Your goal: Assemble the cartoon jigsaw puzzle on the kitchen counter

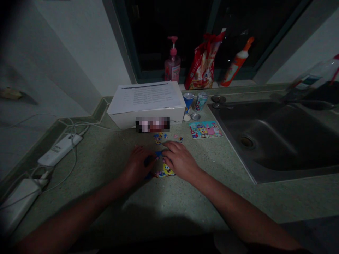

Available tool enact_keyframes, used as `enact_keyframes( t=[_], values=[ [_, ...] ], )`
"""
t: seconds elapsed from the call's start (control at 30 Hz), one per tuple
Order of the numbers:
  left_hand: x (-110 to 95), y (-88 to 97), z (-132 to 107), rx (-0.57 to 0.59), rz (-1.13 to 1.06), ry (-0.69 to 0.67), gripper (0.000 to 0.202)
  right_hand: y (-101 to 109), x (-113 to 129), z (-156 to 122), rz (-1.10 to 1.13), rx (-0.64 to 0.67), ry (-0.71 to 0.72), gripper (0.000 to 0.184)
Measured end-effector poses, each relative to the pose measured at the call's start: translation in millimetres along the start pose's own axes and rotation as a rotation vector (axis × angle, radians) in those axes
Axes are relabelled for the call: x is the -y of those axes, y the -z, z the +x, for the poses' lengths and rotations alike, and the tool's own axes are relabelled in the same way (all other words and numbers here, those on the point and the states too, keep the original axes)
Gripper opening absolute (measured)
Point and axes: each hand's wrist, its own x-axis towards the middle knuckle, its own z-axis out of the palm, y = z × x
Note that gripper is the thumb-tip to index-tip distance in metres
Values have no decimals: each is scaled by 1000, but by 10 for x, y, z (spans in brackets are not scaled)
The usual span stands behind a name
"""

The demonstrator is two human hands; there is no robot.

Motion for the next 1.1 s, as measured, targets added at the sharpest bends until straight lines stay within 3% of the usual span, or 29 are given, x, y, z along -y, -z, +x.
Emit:
enact_keyframes(
  t=[0.17, 1.1],
  values=[
    [-52, 6, 31, 54, 37, -10, 12, 3, 30, -18, -21, 13, 9, 19],
    [-31, 2, 14, 81, 53, 5, 12, -10, 67, -18, -44, 23, 45, 16]
  ],
)
